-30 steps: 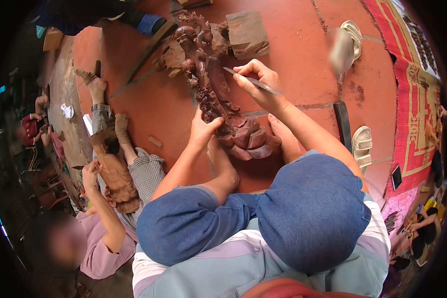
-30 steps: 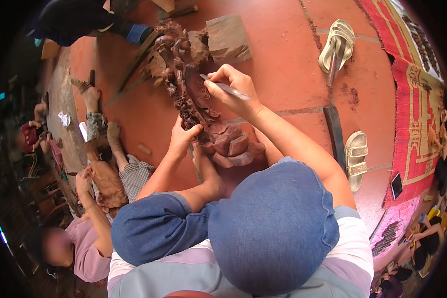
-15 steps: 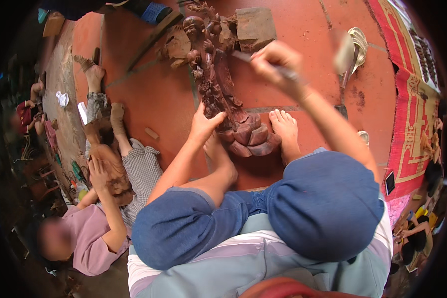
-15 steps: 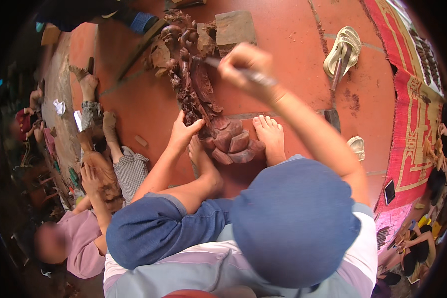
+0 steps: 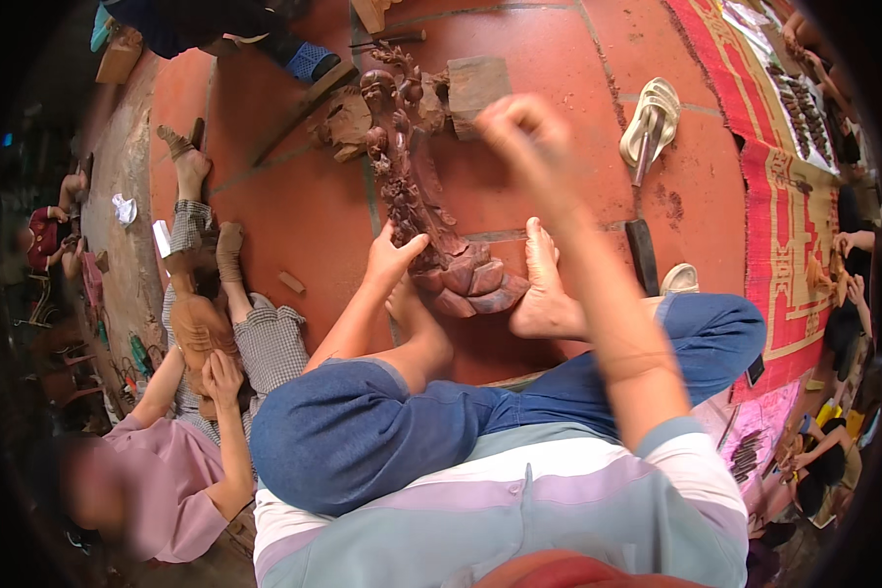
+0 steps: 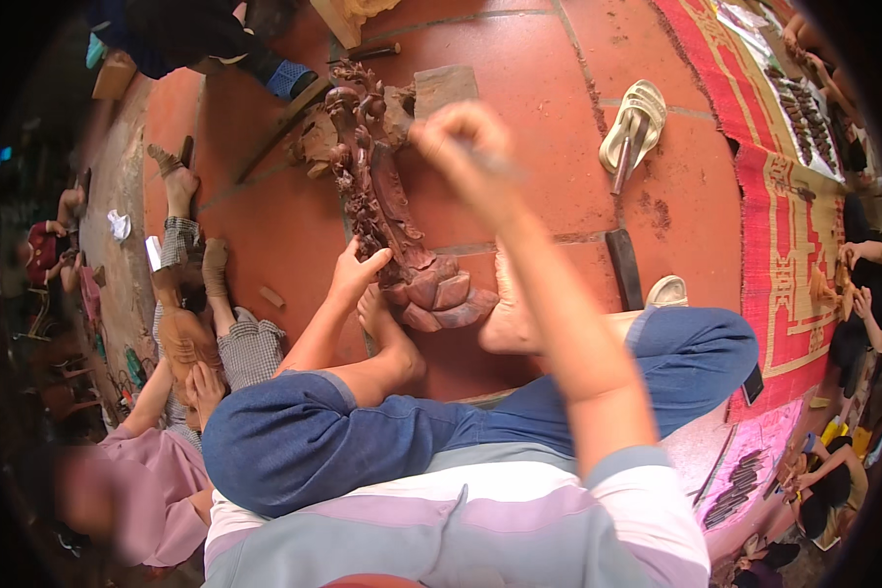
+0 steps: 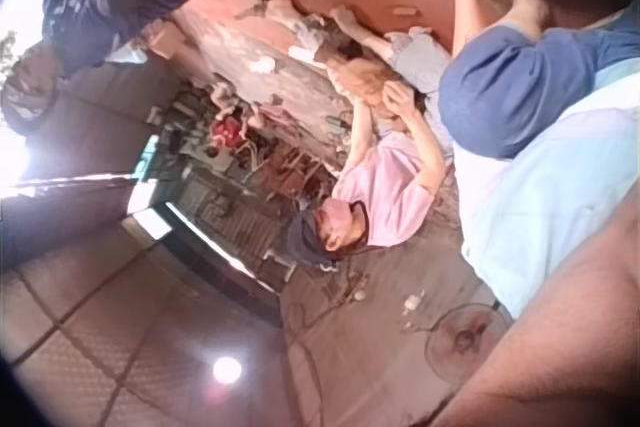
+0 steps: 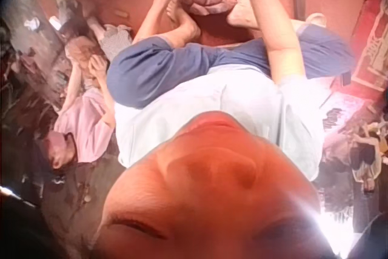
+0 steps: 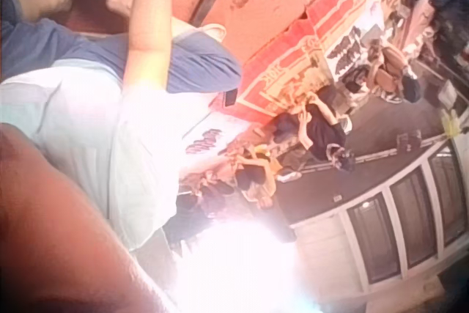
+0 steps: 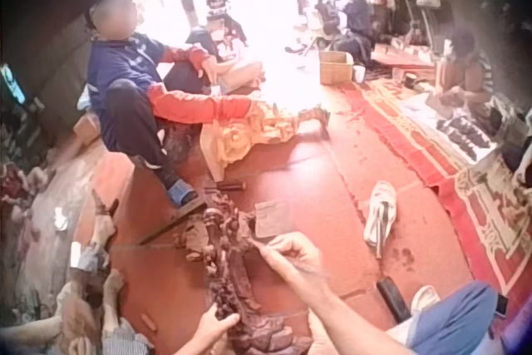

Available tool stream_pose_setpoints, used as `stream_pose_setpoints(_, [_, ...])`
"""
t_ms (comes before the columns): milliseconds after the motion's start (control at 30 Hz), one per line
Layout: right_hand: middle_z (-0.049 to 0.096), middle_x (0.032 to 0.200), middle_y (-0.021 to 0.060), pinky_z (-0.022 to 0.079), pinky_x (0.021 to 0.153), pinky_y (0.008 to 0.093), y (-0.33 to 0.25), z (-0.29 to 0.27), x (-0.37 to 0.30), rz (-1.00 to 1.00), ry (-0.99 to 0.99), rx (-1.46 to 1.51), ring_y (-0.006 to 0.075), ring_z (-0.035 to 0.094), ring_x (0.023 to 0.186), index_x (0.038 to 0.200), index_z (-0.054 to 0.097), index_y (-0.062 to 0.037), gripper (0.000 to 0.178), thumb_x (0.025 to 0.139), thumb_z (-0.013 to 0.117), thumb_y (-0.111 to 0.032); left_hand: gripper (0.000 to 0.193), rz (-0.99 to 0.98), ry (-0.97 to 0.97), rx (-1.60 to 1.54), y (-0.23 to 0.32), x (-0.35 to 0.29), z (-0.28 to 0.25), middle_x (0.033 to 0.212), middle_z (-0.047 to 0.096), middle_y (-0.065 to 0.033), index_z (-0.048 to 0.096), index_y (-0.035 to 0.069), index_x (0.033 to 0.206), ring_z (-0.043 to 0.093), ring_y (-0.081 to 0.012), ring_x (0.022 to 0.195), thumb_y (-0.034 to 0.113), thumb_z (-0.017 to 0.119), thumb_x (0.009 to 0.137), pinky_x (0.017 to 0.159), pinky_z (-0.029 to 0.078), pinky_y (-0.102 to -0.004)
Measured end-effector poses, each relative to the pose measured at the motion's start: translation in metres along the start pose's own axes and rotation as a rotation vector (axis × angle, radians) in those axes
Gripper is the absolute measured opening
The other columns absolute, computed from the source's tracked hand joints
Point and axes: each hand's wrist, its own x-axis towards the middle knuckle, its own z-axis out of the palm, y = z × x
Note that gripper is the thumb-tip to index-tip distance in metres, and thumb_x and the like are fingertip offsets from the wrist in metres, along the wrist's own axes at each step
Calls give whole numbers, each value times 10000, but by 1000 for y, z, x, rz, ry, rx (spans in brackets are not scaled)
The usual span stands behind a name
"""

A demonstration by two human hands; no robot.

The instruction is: The person is carving a wooden figurine using a chisel and mallet. They are seated on the floor, holding the wood with one hand and using the tools with the other to shape the details of the figurine.

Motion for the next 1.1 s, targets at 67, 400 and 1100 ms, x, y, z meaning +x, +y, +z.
stream_pose_setpoints(67, [650, 862, 65, 502, 730, 252, 44, 42, -52, 38, 217, -46, 123, 618, 790, 780, 642, -31, 120, 813, 751, -70, 627, 19, -20, 46, -11, 2, -4, 1081, 695, -156, 551, -30, 1265, 665, -202, 970, 317, 770, 792, 857, 514, -324])
stream_pose_setpoints(400, [638, 847, 88, 536, 664, 280, 78, 72, -69, 9, 203, -304, 181, 643, 737, 811, 645, -40, 125, 745, 750, -26, 638, 29, -45, 124, 11, -15, -8, 1128, 686, -157, 565, -37, 1259, 654, -216, 1032, 333, 789, 791, 900, 500, -329])
stream_pose_setpoints(1100, [654, 825, 87, 541, 672, 282, 79, 74, -51, -8, 273, -299, 179, 657, 729, 765, 643, -49, 91, 758, 731, -30, 608, 58, -26, 52, 21, -24, -6, 1157, 678, -114, 514, -2, 1327, 645, -177, 1033, 229, 780, 832, 899, 506, -313])
